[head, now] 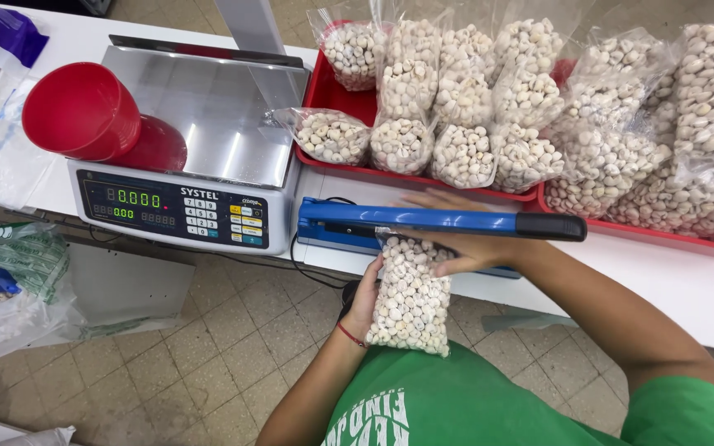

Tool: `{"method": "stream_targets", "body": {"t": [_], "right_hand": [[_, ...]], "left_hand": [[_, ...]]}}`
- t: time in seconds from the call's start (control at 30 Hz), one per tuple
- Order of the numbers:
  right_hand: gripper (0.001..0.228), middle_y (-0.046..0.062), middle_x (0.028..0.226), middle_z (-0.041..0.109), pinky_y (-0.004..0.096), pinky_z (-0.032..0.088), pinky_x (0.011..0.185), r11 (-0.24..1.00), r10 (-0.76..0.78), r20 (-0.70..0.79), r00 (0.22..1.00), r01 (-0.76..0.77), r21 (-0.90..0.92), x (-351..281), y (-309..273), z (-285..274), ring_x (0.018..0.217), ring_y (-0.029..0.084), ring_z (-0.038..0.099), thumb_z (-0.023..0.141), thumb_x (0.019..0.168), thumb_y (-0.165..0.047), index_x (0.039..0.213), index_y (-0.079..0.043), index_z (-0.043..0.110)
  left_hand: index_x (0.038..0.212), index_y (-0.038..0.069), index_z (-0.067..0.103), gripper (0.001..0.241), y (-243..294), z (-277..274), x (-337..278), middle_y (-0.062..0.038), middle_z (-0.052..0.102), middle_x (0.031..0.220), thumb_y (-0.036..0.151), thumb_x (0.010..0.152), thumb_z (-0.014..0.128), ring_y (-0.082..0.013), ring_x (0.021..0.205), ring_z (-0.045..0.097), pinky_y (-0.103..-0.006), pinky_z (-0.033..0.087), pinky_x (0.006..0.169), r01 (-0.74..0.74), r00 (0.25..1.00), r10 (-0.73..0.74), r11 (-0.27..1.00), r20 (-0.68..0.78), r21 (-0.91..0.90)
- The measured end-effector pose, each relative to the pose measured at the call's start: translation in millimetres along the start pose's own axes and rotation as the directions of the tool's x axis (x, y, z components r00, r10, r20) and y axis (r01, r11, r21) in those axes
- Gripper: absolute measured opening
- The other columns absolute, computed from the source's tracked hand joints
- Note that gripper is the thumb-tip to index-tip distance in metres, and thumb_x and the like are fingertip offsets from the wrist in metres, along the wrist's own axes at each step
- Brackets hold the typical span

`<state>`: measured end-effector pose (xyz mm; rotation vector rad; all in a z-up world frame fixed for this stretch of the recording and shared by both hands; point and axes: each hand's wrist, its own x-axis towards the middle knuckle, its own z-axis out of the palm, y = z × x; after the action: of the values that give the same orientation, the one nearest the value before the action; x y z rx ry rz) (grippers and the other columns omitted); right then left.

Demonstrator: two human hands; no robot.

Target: Sealing plastic bags filled with snacks using a manual heat sealer

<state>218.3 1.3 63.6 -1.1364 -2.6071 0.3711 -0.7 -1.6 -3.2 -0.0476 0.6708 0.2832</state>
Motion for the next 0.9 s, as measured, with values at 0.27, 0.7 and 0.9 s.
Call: {"method": "stream_targets", "body": {"t": [0.27,0.7,0.9], "right_hand": [[0.118,0.026,0.144,0.044,0.054,0.028,0.112,0.644,0.589,-0.333,0.737,-0.179,0.744,-117.4,-21.7,33.4,0.133,0.039,0.042,0.055,0.065,-0.078,0.148,0.003,0.028],[0.020,0.004,0.084,0.063,0.039,0.044,0.074,0.697,0.426,-0.673,0.604,-0.694,-0.181,-121.3,-22.1,51.6,0.077,0.027,0.056,0.057,0.100,-0.027,0.091,-0.013,0.068],[0.029,0.006,0.082,0.055,0.039,0.042,0.073,0.700,0.490,-0.653,0.577,-0.707,-0.100,-101.8,-36.6,48.5,0.078,0.028,0.050,0.041,0.106,-0.026,0.094,-0.009,0.061]], "left_hand": [[0.135,0.004,0.054,0.077,9.7,-23.5,18.7,-0.020,0.056,0.132,0.060,0.082,0.060,-0.0343,0.118,0.056,-0.0471,0.042,0.105,0.093,0.989,-0.096,0.995,0.109,0.030],[0.129,0.001,0.061,0.071,-0.1,-10.4,8.3,-0.021,0.064,0.124,0.055,0.083,0.068,-0.0350,0.115,0.062,-0.0479,0.045,0.104,-0.009,1.000,0.009,1.000,-0.008,-0.017],[0.129,0.002,0.061,0.072,0.6,-10.6,7.8,-0.021,0.064,0.124,0.057,0.083,0.067,-0.0347,0.115,0.062,-0.0479,0.045,0.105,0.009,1.000,-0.009,0.999,0.010,-0.033]]}}
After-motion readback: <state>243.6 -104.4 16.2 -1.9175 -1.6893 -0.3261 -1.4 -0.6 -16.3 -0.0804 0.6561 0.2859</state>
